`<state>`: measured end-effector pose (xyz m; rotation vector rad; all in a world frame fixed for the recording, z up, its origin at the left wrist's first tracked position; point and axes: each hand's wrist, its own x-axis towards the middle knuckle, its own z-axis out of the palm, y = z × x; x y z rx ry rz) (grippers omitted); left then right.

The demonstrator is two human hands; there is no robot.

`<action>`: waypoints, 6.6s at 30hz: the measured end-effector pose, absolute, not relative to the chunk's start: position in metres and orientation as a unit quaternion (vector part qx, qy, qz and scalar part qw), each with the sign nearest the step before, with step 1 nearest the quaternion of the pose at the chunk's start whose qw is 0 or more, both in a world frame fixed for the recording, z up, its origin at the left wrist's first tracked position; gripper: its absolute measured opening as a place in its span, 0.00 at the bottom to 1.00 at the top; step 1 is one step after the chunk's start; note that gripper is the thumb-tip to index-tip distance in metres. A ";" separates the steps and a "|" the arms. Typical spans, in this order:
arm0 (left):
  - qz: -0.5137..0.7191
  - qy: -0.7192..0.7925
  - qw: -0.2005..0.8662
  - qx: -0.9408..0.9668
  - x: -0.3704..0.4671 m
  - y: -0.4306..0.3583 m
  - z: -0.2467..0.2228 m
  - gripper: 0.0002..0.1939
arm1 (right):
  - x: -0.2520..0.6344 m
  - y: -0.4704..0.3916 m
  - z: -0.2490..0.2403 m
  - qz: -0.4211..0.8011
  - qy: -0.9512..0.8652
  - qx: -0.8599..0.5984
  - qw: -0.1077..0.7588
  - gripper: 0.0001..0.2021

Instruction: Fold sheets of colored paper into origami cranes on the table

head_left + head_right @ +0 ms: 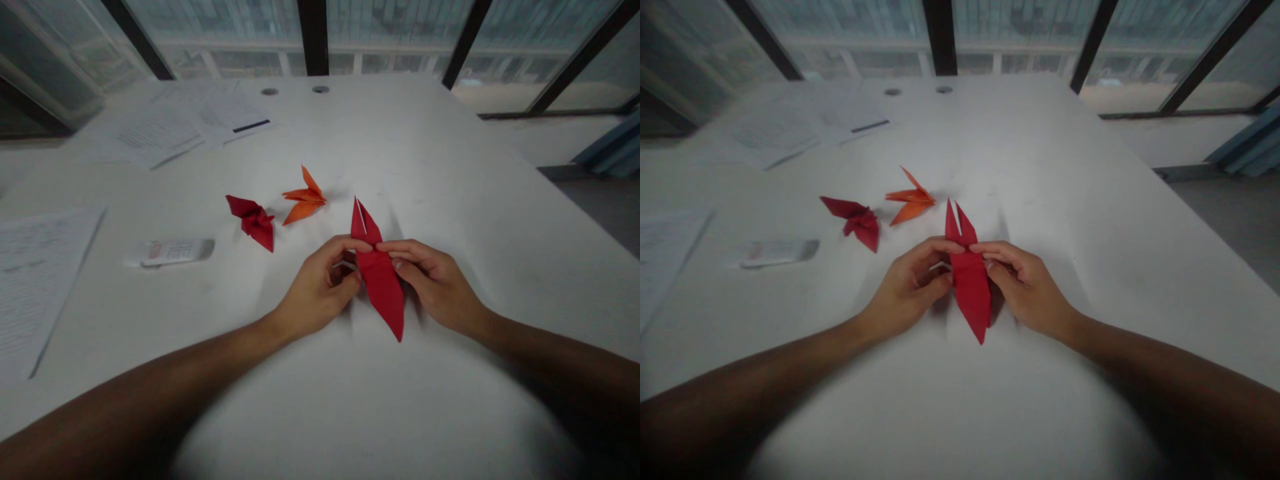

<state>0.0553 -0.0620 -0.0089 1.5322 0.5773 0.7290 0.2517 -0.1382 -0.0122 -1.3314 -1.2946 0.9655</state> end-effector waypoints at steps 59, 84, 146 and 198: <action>0.319 0.236 0.583 0.709 0.052 -0.060 -0.014 0.38 | 0.248 -0.140 -0.021 0.450 -0.516 -0.505 0.525 0.15; 0.328 0.221 0.576 0.715 0.052 -0.060 -0.013 0.43 | 0.250 -0.147 -0.019 0.398 -0.593 -0.527 0.460 0.22; 0.467 0.185 0.569 0.651 0.056 -0.068 -0.014 0.20 | 0.244 -0.138 -0.017 0.621 -0.382 -0.406 0.550 0.10; 0.416 0.251 0.494 0.721 0.054 -0.067 -0.017 0.09 | 0.234 -0.153 -0.017 0.483 -0.483 -0.498 0.535 0.12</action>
